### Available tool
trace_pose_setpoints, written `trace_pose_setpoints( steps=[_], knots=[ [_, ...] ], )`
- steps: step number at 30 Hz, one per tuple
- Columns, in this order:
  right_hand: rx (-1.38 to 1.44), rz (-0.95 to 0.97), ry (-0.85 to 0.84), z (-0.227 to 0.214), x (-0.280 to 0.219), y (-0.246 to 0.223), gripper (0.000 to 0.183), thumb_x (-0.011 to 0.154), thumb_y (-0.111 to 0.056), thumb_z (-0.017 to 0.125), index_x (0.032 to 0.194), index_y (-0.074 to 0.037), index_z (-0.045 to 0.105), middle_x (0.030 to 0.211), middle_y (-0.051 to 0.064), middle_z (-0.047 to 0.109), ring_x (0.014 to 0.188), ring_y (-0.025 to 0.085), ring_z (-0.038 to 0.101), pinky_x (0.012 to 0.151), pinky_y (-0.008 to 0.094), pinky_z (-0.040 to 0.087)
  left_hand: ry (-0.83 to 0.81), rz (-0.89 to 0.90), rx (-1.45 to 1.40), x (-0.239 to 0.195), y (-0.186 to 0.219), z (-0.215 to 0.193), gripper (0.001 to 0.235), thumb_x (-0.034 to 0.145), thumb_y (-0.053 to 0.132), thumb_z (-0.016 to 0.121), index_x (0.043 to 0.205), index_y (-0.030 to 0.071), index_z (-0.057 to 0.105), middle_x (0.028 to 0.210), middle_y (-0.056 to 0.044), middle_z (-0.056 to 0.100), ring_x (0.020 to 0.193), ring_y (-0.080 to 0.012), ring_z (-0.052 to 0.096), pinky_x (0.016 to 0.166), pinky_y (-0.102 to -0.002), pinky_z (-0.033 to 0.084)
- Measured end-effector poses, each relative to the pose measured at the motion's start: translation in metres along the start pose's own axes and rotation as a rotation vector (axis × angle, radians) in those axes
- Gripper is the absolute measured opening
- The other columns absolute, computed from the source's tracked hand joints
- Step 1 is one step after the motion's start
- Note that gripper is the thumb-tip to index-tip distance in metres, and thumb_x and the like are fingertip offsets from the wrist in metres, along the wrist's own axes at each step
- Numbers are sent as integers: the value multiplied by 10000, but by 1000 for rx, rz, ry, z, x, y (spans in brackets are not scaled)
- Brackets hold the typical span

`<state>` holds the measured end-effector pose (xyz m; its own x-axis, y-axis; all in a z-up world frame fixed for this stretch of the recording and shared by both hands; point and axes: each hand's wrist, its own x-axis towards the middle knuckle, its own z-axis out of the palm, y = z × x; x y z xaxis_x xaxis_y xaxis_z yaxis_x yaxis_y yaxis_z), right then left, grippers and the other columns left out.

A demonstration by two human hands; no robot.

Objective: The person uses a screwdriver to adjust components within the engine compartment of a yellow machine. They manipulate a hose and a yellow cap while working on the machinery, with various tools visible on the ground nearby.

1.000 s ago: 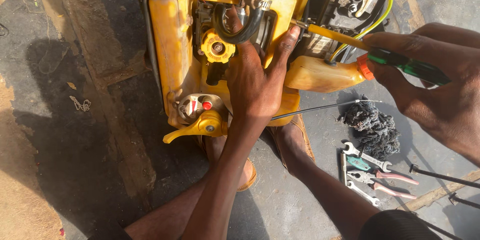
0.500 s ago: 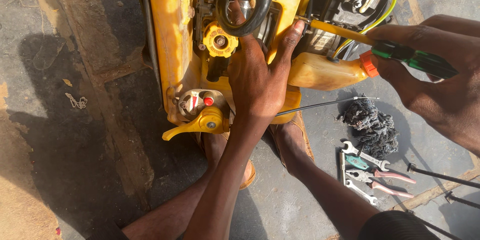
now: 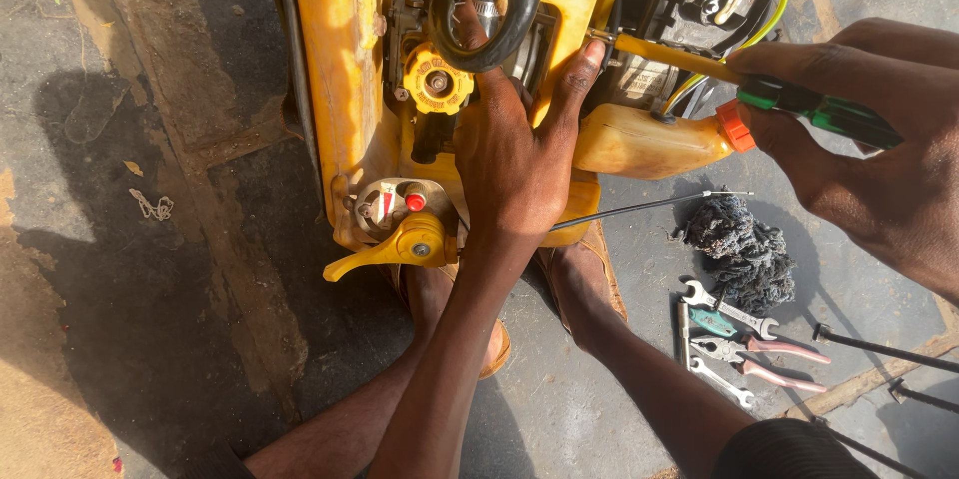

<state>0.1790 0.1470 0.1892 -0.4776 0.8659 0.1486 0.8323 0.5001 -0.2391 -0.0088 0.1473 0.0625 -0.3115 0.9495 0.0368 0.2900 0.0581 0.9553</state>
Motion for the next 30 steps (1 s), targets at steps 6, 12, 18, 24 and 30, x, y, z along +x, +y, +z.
trace_pose_setpoints(
  steps=[6, 12, 18, 24, 30],
  knots=[
    [-54, -76, 3, -1, -3, 0, 379, 841, 26, 790, 1215, 43, 724, 958, 216, 722, 820, 281, 743, 737, 361, 611, 21, 48, 41, -1, -4, 2, 1056, 959, 630, 645, 1669, 42, 130, 1308, -201, 717, 1176, -374, 721, 1013, -455, 524],
    [-89, -79, 3, -3, -2, 2, 367, 844, 43, 787, 1206, 53, 722, 969, 215, 724, 831, 283, 746, 756, 361, 614, 1, 36, 18, -1, -6, 2, 1075, 951, 644, 621, 1673, 37, 105, 1291, -191, 729, 1150, -352, 741, 1018, -447, 534],
    [-102, -116, 14, -2, 0, 1, 363, 845, 36, 789, 1200, 56, 716, 987, 221, 725, 868, 292, 748, 790, 366, 619, -8, 31, 14, 0, -6, 1, 1081, 949, 652, 614, 1677, 42, 99, 1276, -193, 732, 1137, -340, 746, 1015, -439, 545],
    [-103, -127, 7, -2, 1, 2, 385, 832, 37, 789, 1210, 46, 720, 984, 220, 724, 855, 287, 746, 781, 367, 619, -23, -17, 21, 0, -4, 1, 1096, 925, 654, 615, 1679, 56, 90, 1227, -180, 744, 1109, -326, 753, 996, -436, 548],
    [17, -59, 19, 6, -4, 11, 335, 891, -9, 788, 1211, 47, 707, 940, 216, 722, 785, 258, 735, 667, 339, 583, -23, -12, -14, -2, -5, 1, 1090, 931, 650, 616, 1680, 63, 84, 1311, -187, 714, 1177, -327, 729, 1039, -430, 527]
  ],
)
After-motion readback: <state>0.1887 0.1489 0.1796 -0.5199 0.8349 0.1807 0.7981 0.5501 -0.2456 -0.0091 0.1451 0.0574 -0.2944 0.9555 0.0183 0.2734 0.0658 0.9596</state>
